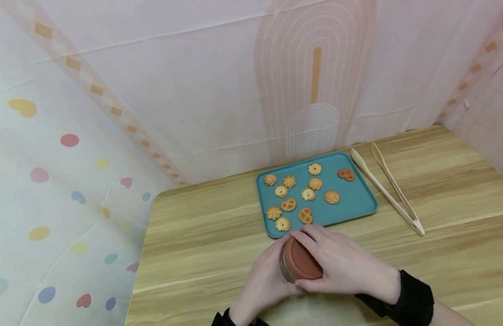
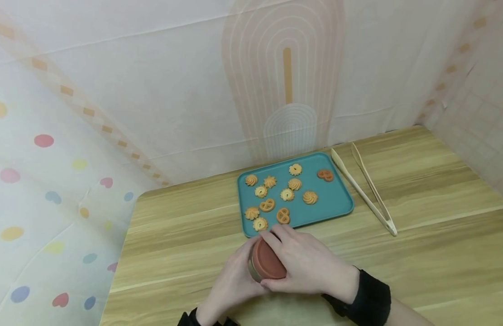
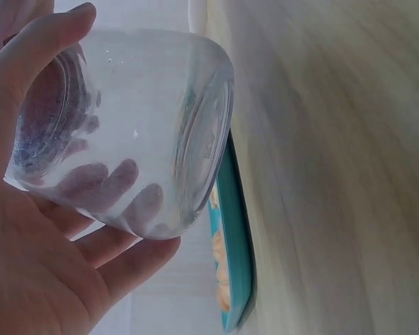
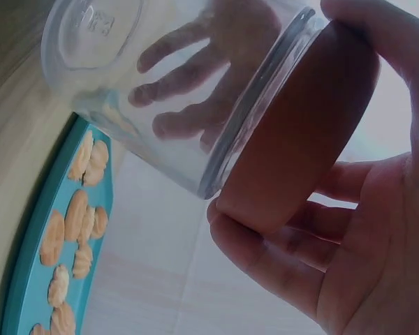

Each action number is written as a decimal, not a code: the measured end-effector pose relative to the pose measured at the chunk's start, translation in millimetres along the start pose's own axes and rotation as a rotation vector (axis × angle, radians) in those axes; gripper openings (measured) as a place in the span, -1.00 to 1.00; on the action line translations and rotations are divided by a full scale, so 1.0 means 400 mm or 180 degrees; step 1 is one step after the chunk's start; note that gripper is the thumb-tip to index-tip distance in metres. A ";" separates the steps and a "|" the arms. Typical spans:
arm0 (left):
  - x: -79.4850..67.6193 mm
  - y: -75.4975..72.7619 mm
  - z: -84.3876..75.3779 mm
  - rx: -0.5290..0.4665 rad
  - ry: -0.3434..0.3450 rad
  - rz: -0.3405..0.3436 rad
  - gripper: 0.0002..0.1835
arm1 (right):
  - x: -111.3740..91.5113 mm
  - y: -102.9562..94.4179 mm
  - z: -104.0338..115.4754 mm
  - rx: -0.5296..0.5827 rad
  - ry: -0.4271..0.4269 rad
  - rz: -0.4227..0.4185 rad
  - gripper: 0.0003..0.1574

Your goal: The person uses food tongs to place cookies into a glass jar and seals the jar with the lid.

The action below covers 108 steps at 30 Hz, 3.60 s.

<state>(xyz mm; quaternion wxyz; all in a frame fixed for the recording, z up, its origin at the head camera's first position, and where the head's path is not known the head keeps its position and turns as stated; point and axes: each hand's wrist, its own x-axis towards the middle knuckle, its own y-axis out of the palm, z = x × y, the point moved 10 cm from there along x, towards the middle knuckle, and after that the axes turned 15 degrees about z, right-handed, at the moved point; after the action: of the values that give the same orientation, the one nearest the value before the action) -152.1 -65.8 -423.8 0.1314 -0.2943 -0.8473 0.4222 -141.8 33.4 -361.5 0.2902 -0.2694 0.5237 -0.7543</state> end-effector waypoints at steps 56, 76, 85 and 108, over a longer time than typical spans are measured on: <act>0.016 -0.001 0.087 -0.0761 -0.0037 0.0059 0.06 | -0.090 -0.081 -0.202 -0.0241 0.0532 -0.0111 0.13; 0.014 -0.009 0.110 -0.0752 -0.0009 0.0133 0.07 | -0.048 0.045 -0.206 -0.0088 0.0425 0.0550 0.10; 0.012 -0.009 0.118 -0.0818 0.0018 0.0193 0.06 | -0.040 0.104 -0.197 0.0049 0.0438 0.0927 0.07; 0.002 -0.012 0.126 -0.0953 0.0024 0.0233 0.03 | -0.020 0.156 -0.188 -0.0036 0.0398 0.1156 -0.02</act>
<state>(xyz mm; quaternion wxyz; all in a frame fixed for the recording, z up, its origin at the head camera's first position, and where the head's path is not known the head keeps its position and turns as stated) -178.4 -99.8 -450.9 0.0738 -0.3428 -0.8890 0.2945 -179.8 69.1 -444.2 0.3870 -0.1248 0.5849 -0.7019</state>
